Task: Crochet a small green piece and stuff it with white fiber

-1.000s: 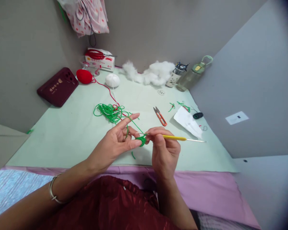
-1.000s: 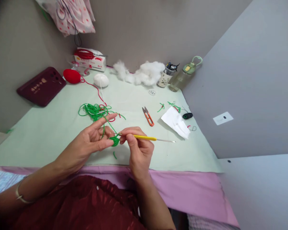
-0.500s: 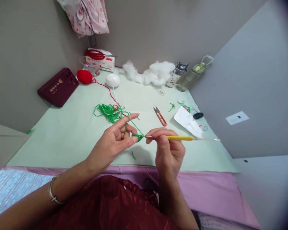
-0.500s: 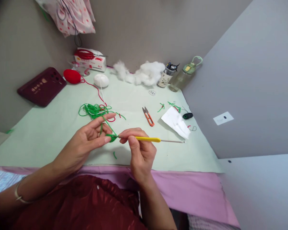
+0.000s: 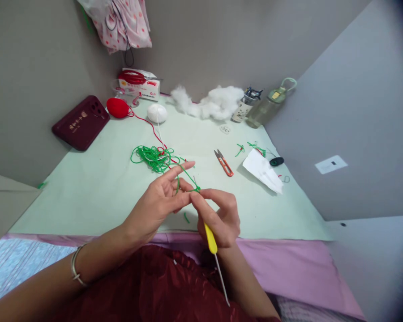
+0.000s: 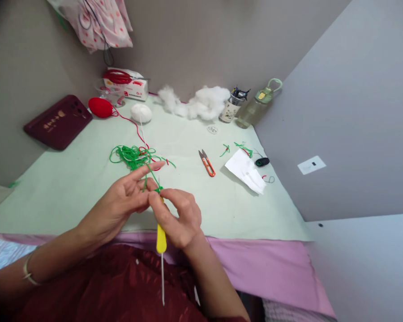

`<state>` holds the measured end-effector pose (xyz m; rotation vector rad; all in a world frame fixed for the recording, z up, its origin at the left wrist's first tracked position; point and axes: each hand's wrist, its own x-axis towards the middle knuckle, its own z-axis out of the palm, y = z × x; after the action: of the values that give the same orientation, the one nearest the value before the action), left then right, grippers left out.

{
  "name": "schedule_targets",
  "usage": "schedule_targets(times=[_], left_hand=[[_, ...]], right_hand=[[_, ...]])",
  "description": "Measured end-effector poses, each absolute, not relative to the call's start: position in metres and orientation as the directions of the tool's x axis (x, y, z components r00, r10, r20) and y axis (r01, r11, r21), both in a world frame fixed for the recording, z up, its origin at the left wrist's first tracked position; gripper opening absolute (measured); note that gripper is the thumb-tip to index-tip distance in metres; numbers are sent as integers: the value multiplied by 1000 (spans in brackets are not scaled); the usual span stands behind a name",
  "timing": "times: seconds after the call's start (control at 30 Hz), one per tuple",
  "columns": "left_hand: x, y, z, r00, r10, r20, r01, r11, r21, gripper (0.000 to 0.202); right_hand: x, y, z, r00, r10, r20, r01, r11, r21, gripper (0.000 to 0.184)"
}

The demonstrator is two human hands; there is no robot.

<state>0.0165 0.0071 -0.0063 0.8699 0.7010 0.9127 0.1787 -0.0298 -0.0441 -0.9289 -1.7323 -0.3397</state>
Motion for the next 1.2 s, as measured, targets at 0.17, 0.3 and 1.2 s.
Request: schedule_targets(times=[0.17, 0.3, 1.2], left_hand=[[12, 13, -2, 533, 814, -231, -428, 496, 756, 53], [14, 12, -1, 503, 846, -174, -407, 410, 816, 53], [15, 5, -12, 408, 909, -83, -362, 245, 899, 32]], right_hand=[[177, -24, -33, 197, 639, 743, 367, 655, -660, 22], [176, -18, -21, 237, 772, 590, 68, 592, -803, 18], [176, -15, -29, 254, 869, 424, -76, 455, -887, 15]])
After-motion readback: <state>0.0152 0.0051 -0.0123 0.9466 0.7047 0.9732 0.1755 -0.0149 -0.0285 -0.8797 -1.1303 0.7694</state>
